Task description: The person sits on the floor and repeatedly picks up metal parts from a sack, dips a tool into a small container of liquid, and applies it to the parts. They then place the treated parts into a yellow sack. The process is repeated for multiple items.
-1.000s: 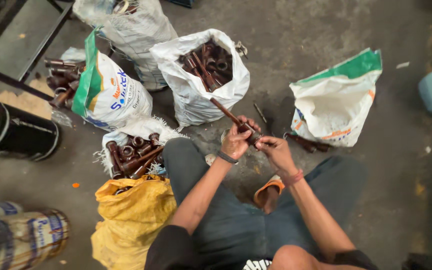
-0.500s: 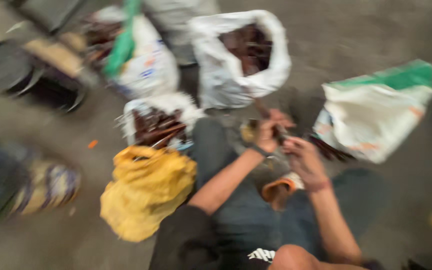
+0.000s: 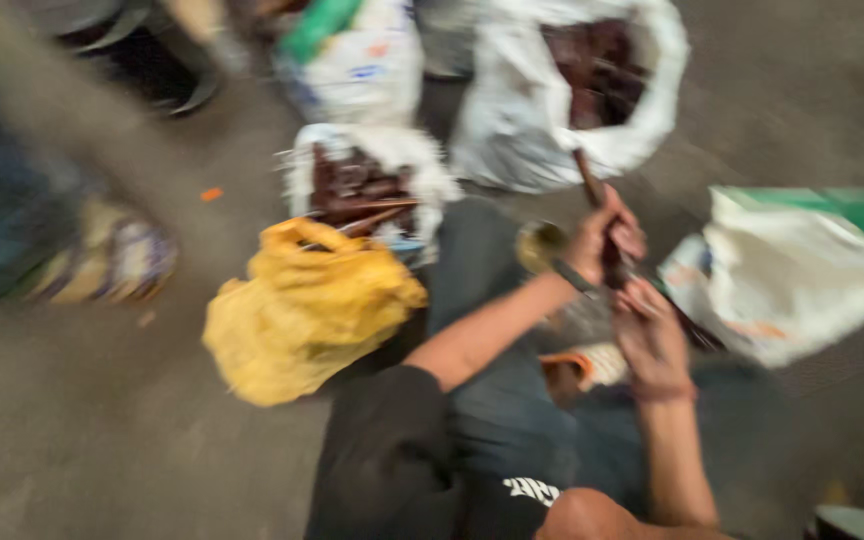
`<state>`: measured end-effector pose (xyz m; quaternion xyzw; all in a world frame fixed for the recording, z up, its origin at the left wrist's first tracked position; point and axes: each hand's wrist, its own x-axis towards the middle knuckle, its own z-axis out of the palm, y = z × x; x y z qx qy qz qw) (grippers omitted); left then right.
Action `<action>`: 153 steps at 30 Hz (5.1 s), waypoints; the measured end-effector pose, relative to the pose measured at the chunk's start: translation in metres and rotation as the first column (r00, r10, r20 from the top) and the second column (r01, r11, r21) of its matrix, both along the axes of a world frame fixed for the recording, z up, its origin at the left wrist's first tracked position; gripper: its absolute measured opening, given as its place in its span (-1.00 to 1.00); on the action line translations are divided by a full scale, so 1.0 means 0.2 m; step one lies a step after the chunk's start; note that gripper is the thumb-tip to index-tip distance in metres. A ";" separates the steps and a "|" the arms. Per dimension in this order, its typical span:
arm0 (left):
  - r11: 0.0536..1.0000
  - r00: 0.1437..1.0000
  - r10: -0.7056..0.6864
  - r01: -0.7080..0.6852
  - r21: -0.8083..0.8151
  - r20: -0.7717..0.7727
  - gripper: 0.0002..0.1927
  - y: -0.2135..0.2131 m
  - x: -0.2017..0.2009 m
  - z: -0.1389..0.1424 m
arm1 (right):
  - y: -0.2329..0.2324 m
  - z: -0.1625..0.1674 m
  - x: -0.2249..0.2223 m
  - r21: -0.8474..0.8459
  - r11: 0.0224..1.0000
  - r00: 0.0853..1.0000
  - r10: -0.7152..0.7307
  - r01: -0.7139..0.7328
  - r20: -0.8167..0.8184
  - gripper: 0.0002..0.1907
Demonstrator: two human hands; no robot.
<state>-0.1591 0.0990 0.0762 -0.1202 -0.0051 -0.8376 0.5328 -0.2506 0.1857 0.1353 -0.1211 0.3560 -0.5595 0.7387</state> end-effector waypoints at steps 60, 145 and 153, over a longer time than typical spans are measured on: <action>0.748 0.503 0.282 -0.648 0.142 0.817 -0.70 -0.04 -0.18 -0.01 | -0.16 0.18 0.02 -0.493 0.776 -0.017 -0.542 -0.393 -0.840 -0.84; 0.937 0.309 0.161 -0.346 -0.047 0.937 -0.82 0.05 -0.19 0.00 | -0.08 0.00 -0.09 -0.377 0.891 0.139 -0.352 -0.253 -0.926 -0.89; 0.932 0.317 0.181 -0.358 -0.060 0.931 -0.84 0.03 -0.18 0.02 | -0.12 -0.08 -0.17 -0.300 0.944 0.288 -0.252 -0.135 -0.924 -0.89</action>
